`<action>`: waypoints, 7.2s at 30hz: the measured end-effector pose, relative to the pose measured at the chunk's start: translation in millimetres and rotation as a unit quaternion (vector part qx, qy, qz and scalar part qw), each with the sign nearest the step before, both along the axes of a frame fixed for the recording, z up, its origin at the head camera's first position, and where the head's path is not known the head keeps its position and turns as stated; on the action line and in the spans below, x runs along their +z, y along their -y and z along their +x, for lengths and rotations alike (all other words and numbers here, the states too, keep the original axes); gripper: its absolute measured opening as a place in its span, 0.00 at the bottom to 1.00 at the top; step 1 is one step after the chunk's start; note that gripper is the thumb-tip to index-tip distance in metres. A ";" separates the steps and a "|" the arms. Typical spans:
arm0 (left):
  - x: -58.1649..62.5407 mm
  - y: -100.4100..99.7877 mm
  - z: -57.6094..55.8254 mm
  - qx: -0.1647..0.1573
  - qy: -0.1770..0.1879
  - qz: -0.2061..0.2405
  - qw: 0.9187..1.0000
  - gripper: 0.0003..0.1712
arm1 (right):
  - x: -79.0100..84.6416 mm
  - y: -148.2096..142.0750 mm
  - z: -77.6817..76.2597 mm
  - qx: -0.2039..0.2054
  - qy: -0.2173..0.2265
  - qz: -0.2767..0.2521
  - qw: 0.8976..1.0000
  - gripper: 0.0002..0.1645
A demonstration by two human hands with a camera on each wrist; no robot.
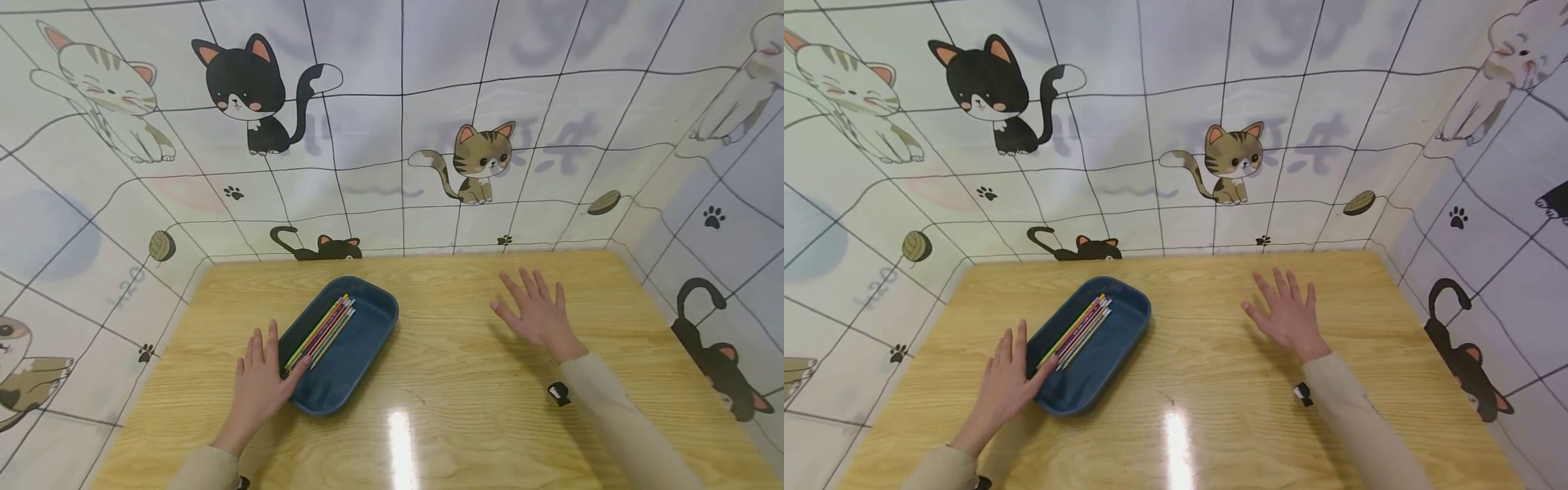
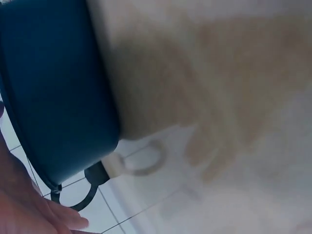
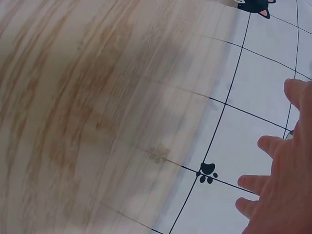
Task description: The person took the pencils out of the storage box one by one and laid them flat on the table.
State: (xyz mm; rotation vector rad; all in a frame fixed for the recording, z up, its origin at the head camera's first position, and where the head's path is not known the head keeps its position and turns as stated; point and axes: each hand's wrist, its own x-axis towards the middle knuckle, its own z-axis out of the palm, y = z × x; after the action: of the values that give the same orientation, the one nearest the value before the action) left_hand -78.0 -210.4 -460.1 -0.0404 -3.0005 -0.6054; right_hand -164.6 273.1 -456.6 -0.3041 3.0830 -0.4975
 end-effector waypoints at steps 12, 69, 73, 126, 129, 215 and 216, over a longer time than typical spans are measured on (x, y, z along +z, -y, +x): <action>-11.8 -3.9 0.6 0.011 0.034 0.073 0.997 0.66 | -9.0 5.4 2.3 0.004 -0.012 0.001 1.000 0.46; -10.0 -6.8 -53.0 -0.129 0.131 0.223 0.957 0.78 | -25.8 59.5 5.2 0.063 -0.031 -0.049 0.996 0.37; -11.4 -2.4 -58.6 -0.163 0.138 0.243 0.946 0.79 | -19.3 67.0 1.9 0.086 -0.029 -0.086 0.992 0.35; -17.0 8.3 -82.1 -0.241 0.209 0.293 0.901 0.72 | -16.2 193.9 -52.5 0.213 0.077 -0.192 0.955 0.13; -17.9 8.4 -82.2 -0.241 0.207 0.292 0.902 0.72 | -18.7 197.0 -52.1 0.221 0.077 -0.179 0.956 0.13; -21.6 7.1 -71.3 -0.257 0.184 0.307 0.898 0.70 | -2.3 61.5 -86.6 0.155 0.059 -0.285 0.944 0.13; -21.7 7.1 -71.4 -0.258 0.184 0.307 0.897 0.70 | -3.6 58.7 -87.8 0.157 0.058 -0.281 0.945 0.13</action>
State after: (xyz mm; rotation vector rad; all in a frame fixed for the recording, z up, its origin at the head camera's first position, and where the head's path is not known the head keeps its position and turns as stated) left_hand -149.4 -217.5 -481.8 -0.7758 -2.9530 -1.7646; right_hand -252.4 214.5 -460.3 -0.7190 2.6348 -1.3073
